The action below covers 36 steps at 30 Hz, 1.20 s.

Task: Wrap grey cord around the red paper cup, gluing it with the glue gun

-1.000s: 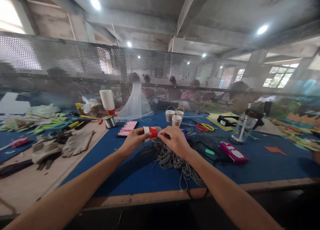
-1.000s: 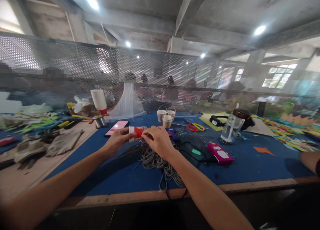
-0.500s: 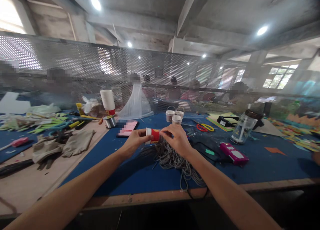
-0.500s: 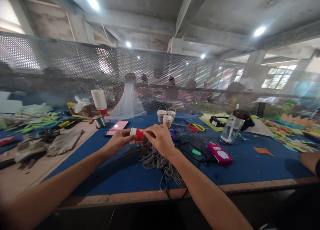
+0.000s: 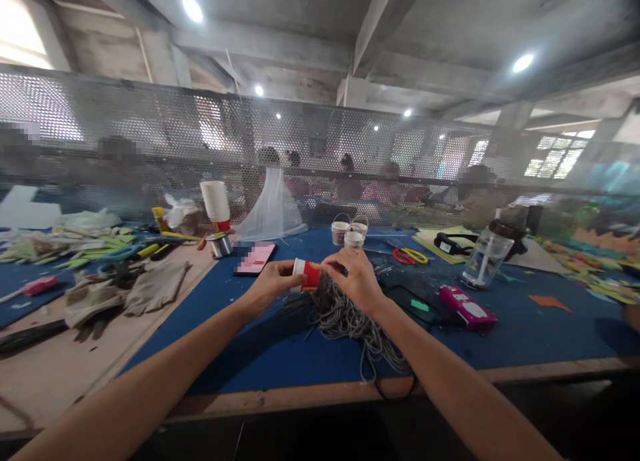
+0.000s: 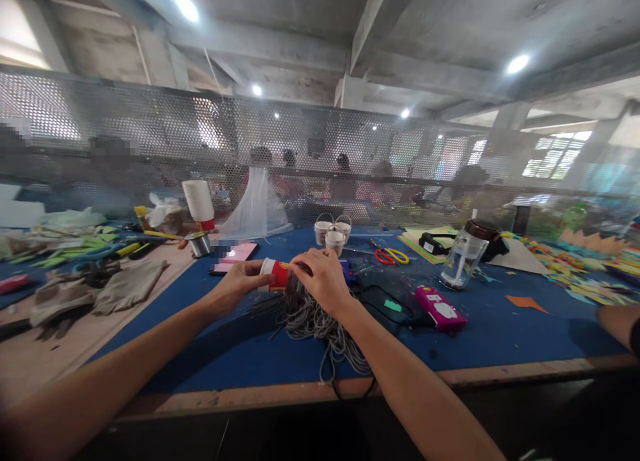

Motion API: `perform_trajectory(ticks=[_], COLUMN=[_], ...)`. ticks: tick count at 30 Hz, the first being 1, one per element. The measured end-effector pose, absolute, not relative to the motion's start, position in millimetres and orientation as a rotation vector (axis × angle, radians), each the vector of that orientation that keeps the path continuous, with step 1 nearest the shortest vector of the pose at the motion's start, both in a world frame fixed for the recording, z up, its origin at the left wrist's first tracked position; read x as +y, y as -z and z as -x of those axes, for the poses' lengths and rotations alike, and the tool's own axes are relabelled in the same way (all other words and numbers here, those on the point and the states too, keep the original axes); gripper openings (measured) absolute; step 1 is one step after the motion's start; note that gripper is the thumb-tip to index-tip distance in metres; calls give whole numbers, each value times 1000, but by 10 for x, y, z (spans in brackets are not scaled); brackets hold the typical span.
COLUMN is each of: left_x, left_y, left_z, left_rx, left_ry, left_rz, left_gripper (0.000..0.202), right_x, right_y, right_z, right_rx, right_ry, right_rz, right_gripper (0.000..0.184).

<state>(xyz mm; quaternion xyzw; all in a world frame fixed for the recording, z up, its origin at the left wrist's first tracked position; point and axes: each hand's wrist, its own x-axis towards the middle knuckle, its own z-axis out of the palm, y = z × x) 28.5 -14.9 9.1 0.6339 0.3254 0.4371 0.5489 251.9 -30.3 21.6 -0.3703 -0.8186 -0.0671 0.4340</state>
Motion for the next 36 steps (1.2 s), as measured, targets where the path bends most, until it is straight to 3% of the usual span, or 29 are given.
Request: perform_trajectory(ticks=[36], left_x=[-171], left_y=[-112], left_z=[-267], left_rx=[744], left_ry=[-996], left_rz=[-1513], left_gripper=[36], right_x=[-306], right_y=[-242], right_z=[-2527], right_rx=[-2030], right_ry=[114], right_rz=[981], right_gripper=[9])
